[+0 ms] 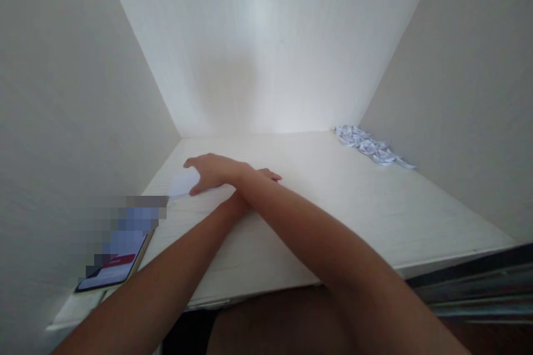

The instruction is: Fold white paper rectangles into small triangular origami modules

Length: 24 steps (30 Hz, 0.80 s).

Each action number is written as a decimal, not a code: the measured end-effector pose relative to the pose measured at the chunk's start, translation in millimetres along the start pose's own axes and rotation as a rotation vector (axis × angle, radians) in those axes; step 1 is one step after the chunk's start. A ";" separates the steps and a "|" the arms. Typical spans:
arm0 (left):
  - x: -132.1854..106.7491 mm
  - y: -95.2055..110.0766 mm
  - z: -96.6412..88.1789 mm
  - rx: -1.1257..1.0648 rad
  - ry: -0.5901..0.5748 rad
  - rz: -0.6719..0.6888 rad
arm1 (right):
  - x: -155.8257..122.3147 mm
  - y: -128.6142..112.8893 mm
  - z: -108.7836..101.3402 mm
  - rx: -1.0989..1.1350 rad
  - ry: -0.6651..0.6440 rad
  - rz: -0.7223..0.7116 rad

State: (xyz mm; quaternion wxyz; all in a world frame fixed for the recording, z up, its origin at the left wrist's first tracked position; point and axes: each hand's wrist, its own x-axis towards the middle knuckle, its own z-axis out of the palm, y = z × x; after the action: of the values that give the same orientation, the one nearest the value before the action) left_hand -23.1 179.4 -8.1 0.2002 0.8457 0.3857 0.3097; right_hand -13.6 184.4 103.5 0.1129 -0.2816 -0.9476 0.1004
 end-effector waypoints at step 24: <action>-1.2 4.0 -6.0 0.055 0.068 0.060 | 21.7 1.4 37.2 -0.068 -0.062 0.003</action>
State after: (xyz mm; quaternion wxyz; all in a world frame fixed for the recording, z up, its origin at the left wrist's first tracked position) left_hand -25.7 176.6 -1.9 0.1541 0.8510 0.3751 0.3336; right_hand -40.7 192.9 71.1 0.0738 -0.2833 -0.9531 0.0769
